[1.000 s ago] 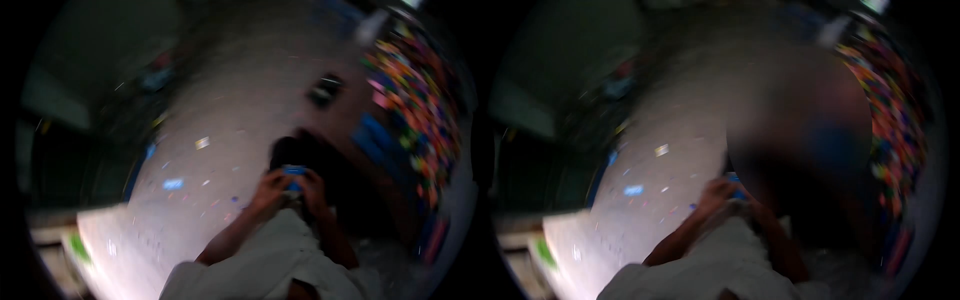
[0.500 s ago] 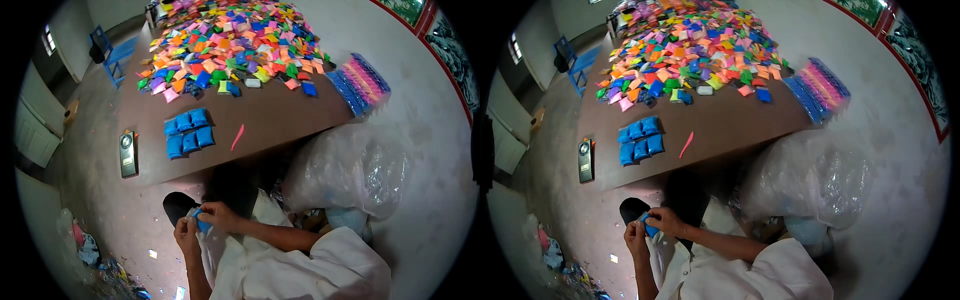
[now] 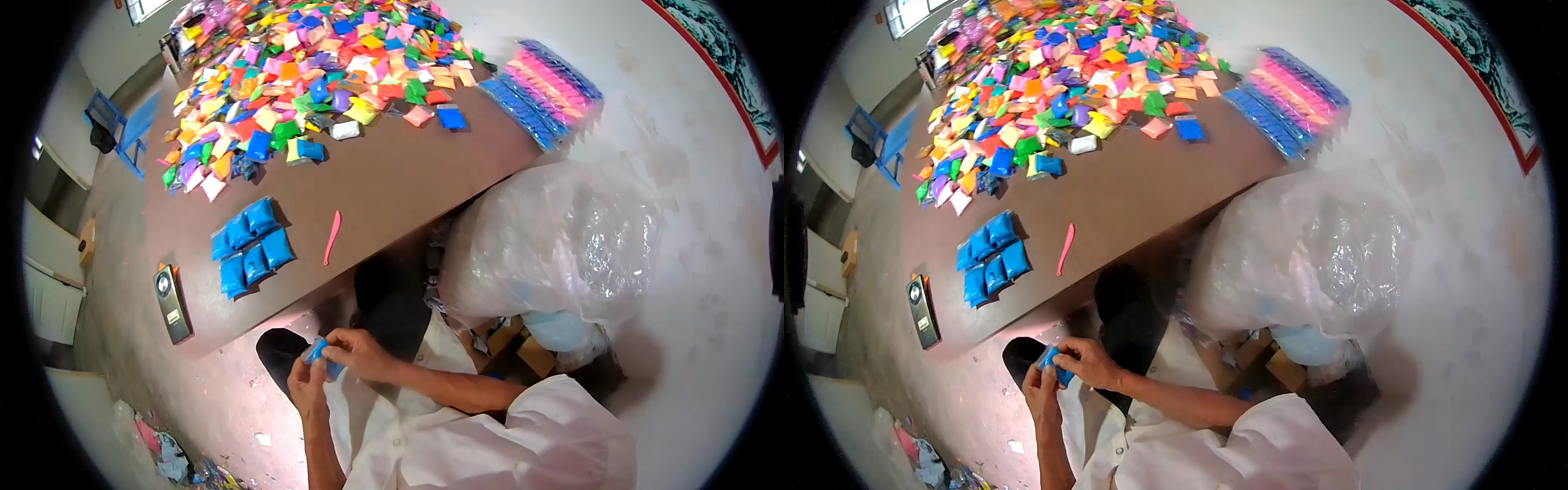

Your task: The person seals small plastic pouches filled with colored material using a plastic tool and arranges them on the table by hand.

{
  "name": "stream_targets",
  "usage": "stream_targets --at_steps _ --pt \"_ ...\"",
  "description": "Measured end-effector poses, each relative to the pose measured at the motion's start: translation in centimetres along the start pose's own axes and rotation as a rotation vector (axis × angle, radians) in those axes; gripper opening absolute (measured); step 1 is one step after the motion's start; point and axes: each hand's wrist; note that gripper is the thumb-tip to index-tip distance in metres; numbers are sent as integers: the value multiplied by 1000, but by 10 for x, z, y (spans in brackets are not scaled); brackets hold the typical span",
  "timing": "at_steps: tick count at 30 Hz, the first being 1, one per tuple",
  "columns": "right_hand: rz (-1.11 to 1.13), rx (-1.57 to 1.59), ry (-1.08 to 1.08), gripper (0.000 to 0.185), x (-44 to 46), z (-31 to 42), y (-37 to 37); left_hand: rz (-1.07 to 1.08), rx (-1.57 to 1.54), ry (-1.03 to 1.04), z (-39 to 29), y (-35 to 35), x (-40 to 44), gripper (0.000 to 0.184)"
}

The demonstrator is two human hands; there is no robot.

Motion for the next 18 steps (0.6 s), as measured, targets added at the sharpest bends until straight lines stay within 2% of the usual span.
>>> stream_targets --at_steps 3,5,12,13,15,17,18 --pt "-6 -28 -28 17 0 0 -16 90 8 -26 -6 17 4 25" --pt "1 -8 -34 19 1 1 -24 109 -11 32 -7 25 8 19" --pt "-20 -20 -73 30 4 28 -48 38 94 36 -26 59 26 18" --pt "-54 -98 -54 29 3 51 -54 58 110 24 -25 62 31 18" --pt "-123 -107 -211 25 9 36 -67 66 143 -42 -30 74 35 19" --pt "-176 -154 -92 21 8 50 -80 104 151 -51 -30 82 41 22" --pt "-188 -31 -115 20 9 40 -84 112 228 -83 -31 85 45 22"
Point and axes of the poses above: each hand's wrist, its own x-axis towards the middle knuckle, its own y-axis out of the palm, z = x × y, and after that the axes turned 4 degrees about -y, right-handed
